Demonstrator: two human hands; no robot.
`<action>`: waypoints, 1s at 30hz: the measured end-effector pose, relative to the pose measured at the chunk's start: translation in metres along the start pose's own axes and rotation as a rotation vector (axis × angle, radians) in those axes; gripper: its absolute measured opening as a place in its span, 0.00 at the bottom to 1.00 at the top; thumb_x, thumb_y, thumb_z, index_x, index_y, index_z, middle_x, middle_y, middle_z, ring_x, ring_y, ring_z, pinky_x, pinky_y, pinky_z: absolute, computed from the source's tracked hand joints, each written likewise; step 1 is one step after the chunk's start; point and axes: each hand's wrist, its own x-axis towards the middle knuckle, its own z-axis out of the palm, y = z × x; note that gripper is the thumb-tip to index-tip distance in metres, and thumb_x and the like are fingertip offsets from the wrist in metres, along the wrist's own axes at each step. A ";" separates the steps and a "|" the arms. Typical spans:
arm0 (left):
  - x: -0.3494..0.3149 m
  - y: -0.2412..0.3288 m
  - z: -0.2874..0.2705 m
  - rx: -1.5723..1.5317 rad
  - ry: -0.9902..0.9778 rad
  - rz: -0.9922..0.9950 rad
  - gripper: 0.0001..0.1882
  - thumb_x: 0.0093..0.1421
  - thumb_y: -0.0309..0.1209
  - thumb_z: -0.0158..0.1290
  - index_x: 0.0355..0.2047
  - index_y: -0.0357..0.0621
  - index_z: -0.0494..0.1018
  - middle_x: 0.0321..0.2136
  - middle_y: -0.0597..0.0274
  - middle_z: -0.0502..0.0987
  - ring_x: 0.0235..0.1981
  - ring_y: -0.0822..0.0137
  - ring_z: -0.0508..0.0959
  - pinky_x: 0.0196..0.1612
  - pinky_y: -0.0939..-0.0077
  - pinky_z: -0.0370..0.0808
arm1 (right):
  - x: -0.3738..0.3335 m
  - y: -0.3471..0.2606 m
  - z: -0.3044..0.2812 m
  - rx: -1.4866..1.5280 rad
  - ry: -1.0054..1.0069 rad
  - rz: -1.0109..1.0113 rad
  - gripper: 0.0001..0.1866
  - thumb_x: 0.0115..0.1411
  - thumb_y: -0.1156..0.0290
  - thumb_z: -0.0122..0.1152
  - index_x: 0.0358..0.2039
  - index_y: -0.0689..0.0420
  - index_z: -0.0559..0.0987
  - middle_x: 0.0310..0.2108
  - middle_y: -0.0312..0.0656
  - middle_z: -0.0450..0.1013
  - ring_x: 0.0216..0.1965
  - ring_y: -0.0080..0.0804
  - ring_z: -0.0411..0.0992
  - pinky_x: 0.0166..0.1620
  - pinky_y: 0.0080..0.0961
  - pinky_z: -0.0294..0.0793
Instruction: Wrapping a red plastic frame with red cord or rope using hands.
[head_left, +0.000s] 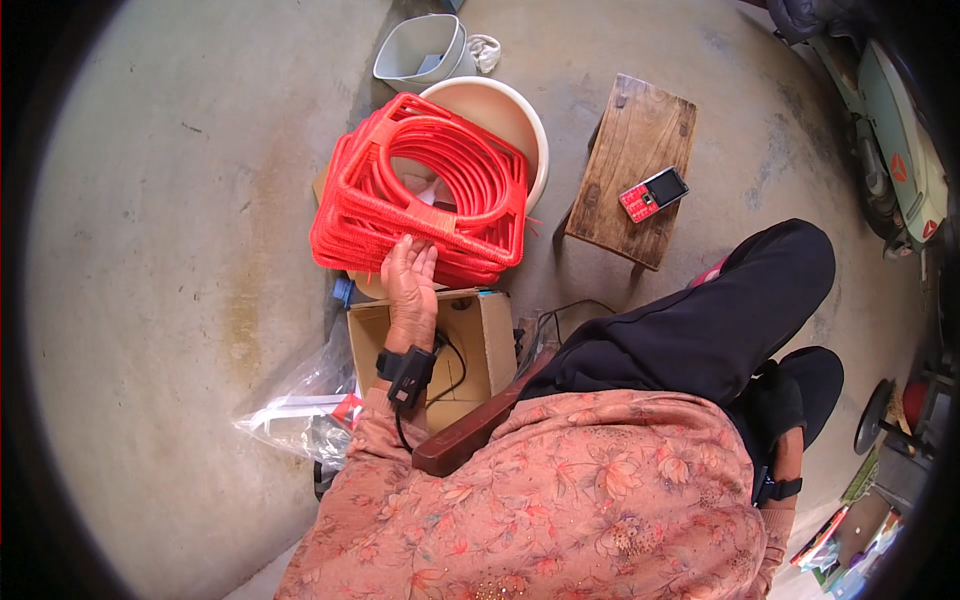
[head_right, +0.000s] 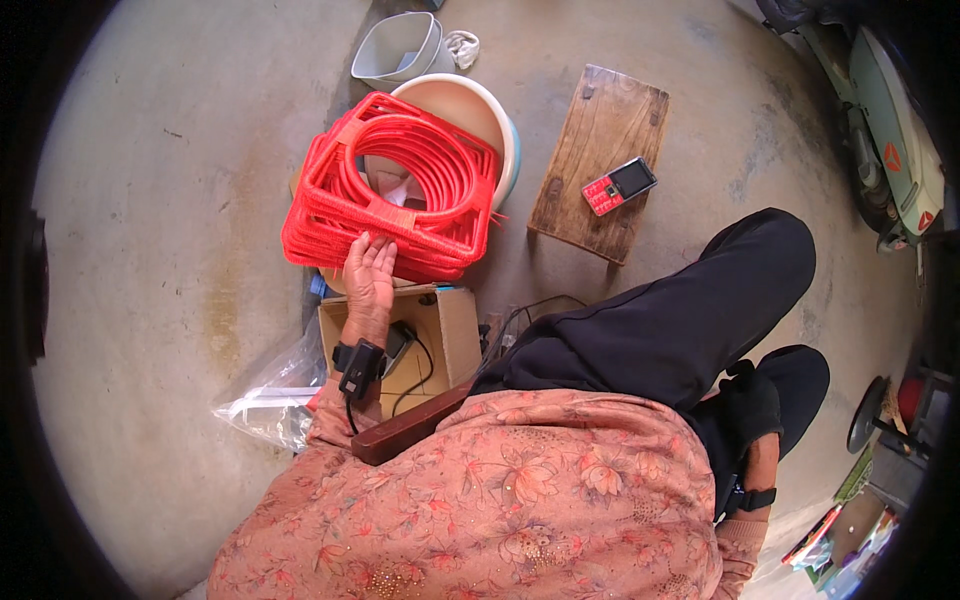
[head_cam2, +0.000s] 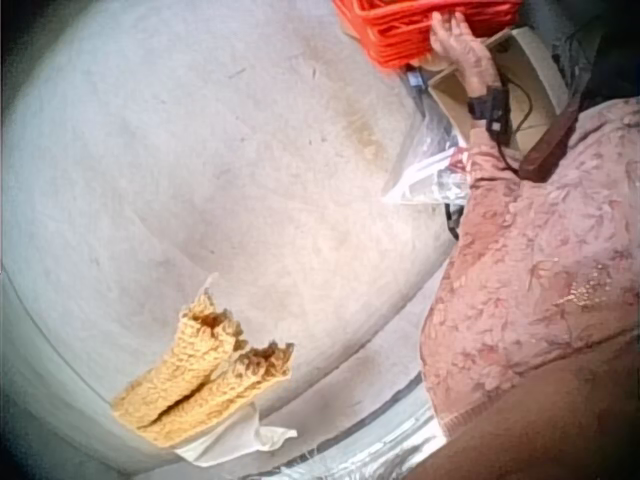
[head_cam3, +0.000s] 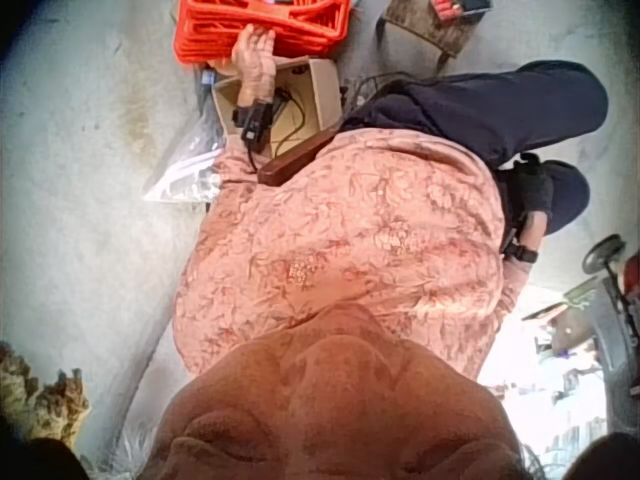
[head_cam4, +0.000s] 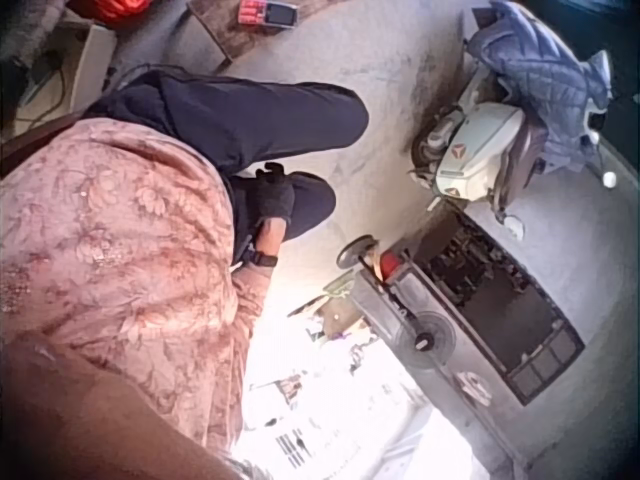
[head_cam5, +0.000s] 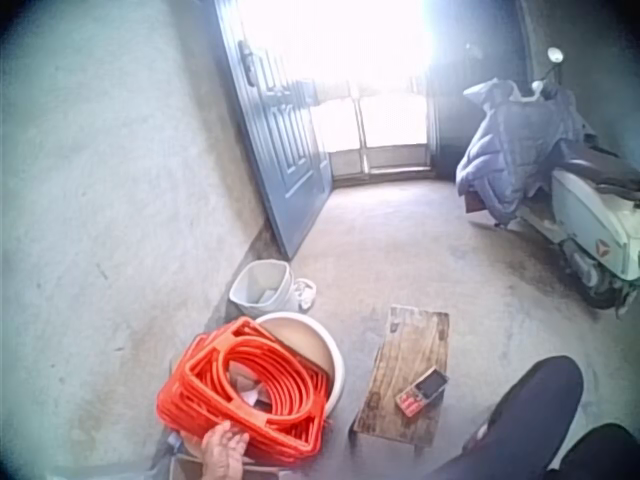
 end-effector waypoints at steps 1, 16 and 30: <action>-0.002 0.000 0.001 0.001 0.002 0.001 0.13 0.57 0.30 0.56 0.39 0.40 0.67 0.35 0.54 0.75 0.40 0.59 0.77 0.48 0.65 0.75 | 0.000 0.000 0.001 0.007 0.003 -0.007 0.14 0.51 0.68 0.62 0.39 0.57 0.76 0.29 0.51 0.78 0.33 0.48 0.77 0.37 0.38 0.75; -0.007 -0.008 0.001 0.017 0.118 0.067 0.18 0.60 0.35 0.50 0.45 0.36 0.64 0.41 0.49 0.72 0.45 0.56 0.74 0.53 0.63 0.71 | 0.002 0.007 0.004 -0.019 0.008 -0.018 0.15 0.49 0.68 0.63 0.38 0.56 0.77 0.32 0.50 0.78 0.35 0.49 0.76 0.39 0.38 0.75; -0.015 0.012 0.000 0.578 0.124 0.019 0.25 0.53 0.30 0.57 0.52 0.42 0.68 0.36 0.69 0.74 0.35 0.74 0.72 0.37 0.74 0.69 | 0.000 -0.003 0.000 -0.001 0.015 -0.022 0.12 0.50 0.71 0.56 0.36 0.60 0.78 0.31 0.55 0.76 0.35 0.52 0.76 0.37 0.39 0.74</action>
